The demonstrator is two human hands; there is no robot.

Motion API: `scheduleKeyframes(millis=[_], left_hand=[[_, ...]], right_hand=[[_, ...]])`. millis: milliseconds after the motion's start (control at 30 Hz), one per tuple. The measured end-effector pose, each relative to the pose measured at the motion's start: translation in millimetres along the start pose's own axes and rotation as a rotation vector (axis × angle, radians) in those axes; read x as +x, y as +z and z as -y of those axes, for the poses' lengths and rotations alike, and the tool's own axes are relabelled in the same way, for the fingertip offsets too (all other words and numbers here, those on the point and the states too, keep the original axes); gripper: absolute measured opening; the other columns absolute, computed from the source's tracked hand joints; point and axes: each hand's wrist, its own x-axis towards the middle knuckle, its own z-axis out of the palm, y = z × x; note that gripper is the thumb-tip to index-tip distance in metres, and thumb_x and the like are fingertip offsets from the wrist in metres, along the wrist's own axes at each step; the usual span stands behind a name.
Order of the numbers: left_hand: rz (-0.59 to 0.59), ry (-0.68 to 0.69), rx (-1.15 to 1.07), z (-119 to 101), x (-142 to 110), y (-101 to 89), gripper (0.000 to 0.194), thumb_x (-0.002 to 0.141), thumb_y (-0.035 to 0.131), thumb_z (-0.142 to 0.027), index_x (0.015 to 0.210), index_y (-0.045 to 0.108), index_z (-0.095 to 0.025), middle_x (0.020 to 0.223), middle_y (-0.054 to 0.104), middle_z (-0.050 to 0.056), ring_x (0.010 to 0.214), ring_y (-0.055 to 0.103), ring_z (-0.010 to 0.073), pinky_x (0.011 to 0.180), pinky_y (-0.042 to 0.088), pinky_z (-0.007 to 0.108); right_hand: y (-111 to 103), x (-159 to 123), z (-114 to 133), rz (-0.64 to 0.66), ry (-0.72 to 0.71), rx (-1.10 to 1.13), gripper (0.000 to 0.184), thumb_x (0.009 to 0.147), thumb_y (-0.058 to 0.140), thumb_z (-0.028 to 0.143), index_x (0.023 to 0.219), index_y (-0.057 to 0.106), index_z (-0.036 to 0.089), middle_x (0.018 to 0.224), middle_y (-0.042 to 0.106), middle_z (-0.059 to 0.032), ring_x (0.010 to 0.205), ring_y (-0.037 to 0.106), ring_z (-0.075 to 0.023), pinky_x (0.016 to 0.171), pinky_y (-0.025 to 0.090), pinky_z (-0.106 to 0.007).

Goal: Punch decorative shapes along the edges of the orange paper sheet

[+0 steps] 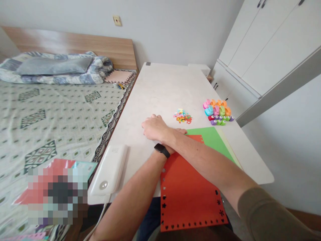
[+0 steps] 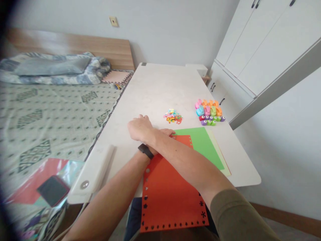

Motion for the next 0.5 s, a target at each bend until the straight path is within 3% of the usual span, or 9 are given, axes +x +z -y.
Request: scheduleKeyframes(millis=[133,333,500], left_hand=[[0.079,0.017,0.197,-4,7,-1.9,0.024,0.097,0.053,-0.033,0.095,0.07,-0.017,0.087,0.067,0.003,0.076,0.054,0.0163,0.071,0.041,0.029],[0.072,0.042,0.243,-3,6,-1.5,0.023,0.098,0.052,-0.029,0.106,0.07,-0.018,0.099,0.071,0.003,0.085,0.06,0.0167,0.079,0.046,0.028],[-0.112,0.092,0.094,-5,-4,3.3,0.019,0.095,0.055,-0.023,0.104,0.071,-0.021,0.098,0.073,0.002,0.091,0.066,0.0169,0.086,0.052,0.029]], right_hand=[[3,-2,2,-0.006,-0.008,-0.01,0.016,0.089,0.058,0.02,0.094,0.073,0.017,0.109,0.074,-0.0139,0.109,0.057,-0.0316,0.088,0.044,-0.045],[5,-2,2,0.005,0.018,0.005,0.018,0.086,0.057,0.013,0.096,0.072,0.017,0.104,0.075,-0.0137,0.107,0.059,-0.0316,0.088,0.043,-0.043],[-13,-14,-3,-0.174,0.031,0.186,0.018,0.093,0.059,0.024,0.107,0.069,0.019,0.108,0.075,-0.0103,0.11,0.06,-0.0288,0.093,0.043,-0.041]])
